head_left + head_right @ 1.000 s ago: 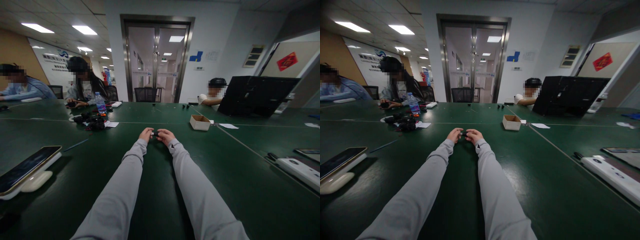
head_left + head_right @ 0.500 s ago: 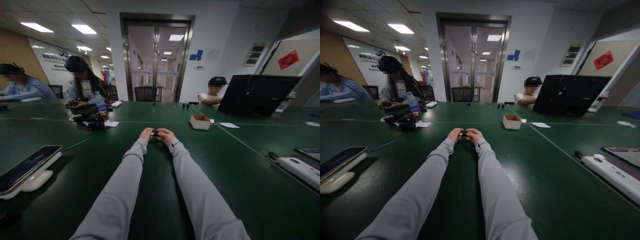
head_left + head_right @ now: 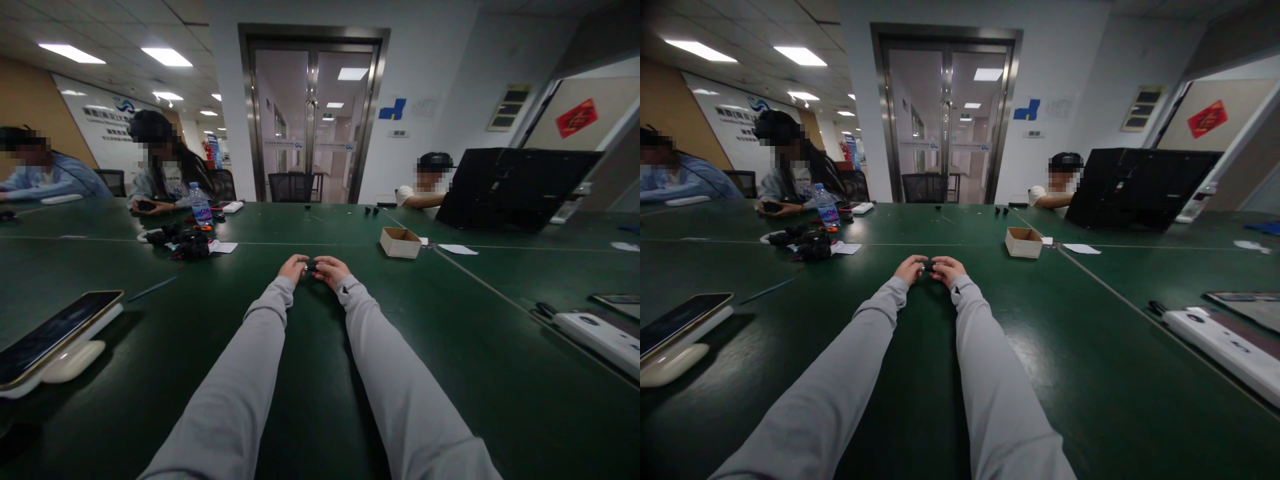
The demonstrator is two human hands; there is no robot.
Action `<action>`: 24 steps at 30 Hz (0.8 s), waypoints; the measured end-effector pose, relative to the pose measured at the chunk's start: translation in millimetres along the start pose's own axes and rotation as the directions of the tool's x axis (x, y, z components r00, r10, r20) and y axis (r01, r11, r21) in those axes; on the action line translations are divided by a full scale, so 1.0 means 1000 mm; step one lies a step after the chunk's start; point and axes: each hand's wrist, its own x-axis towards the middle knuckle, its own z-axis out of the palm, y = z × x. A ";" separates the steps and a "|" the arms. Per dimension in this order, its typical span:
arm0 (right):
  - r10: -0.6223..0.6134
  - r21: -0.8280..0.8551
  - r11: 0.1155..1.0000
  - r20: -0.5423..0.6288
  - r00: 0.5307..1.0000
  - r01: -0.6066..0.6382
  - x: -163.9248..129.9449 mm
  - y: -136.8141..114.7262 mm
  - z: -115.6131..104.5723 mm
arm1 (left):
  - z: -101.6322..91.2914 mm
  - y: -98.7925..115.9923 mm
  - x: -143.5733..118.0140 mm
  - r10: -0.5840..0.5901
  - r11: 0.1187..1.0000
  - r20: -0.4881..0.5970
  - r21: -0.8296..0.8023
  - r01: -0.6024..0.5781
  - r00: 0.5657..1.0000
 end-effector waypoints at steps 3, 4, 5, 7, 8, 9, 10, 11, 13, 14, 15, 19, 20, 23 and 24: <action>0.012 -0.003 1.000 0.012 1.000 -0.012 0.001 0.000 0.000 | 0.000 0.002 -0.001 0.005 1.000 0.036 -0.024 -0.004 0.999; 0.011 0.001 1.000 0.008 1.000 -0.011 0.001 0.000 0.000 | -0.001 0.002 -0.001 0.003 0.999 0.042 -0.032 -0.001 0.999; 0.009 0.004 1.000 0.005 1.000 -0.009 0.001 0.000 0.000 | -0.001 0.002 -0.001 -0.002 0.999 0.048 -0.039 0.004 0.999; 0.010 0.004 1.000 0.000 1.000 -0.010 0.000 0.000 0.000 | -0.001 0.002 -0.001 -0.002 0.999 0.065 -0.051 0.006 0.998; 0.013 0.003 1.000 0.001 1.000 -0.013 0.000 0.000 0.000 | -0.001 0.002 -0.001 0.003 0.998 0.071 -0.056 0.001 0.997; 0.014 0.004 1.000 0.001 1.000 -0.014 0.000 0.000 0.001 | -0.001 0.002 0.000 0.005 0.998 0.072 -0.060 -0.001 0.997; 0.013 0.006 1.000 0.001 1.000 -0.013 0.000 0.000 0.001 | -0.001 0.001 0.000 0.006 0.998 0.066 -0.062 -0.002 0.998; 0.010 0.009 1.000 0.002 1.000 -0.010 0.000 0.000 0.001 | -0.001 0.001 0.000 0.005 0.998 0.056 -0.062 -0.002 0.998; 0.009 0.006 1.000 0.011 1.000 -0.009 0.000 0.000 0.000 | -0.001 0.001 0.000 0.010 0.999 0.037 -0.048 -0.008 0.999; 0.012 0.003 1.000 0.015 1.000 -0.012 0.000 0.000 0.000 | -0.001 0.001 0.000 0.021 0.999 0.036 -0.039 -0.020 0.999; 0.014 0.001 1.000 0.017 1.000 -0.014 0.000 0.000 0.000 | -0.001 0.001 0.000 0.032 0.999 0.036 -0.032 -0.031 0.999; 0.011 0.009 1.000 0.009 1.000 -0.011 0.001 0.001 -0.001 | 0.000 0.002 -0.001 0.014 0.999 0.009 -0.031 -0.013 1.000; 0.010 0.009 1.000 0.013 1.000 -0.010 0.002 0.001 -0.001 | 0.000 0.002 -0.001 0.008 0.999 0.010 -0.031 -0.007 1.000; 0.003 0.006 1.000 0.012 1.000 -0.004 0.001 0.001 -0.001 | 0.000 0.002 0.000 0.011 1.000 0.019 -0.025 -0.011 1.000; 0.001 0.006 1.000 0.007 1.000 -0.001 0.001 0.001 -0.001 | 0.000 0.001 0.001 0.011 1.000 0.012 -0.021 -0.011 1.000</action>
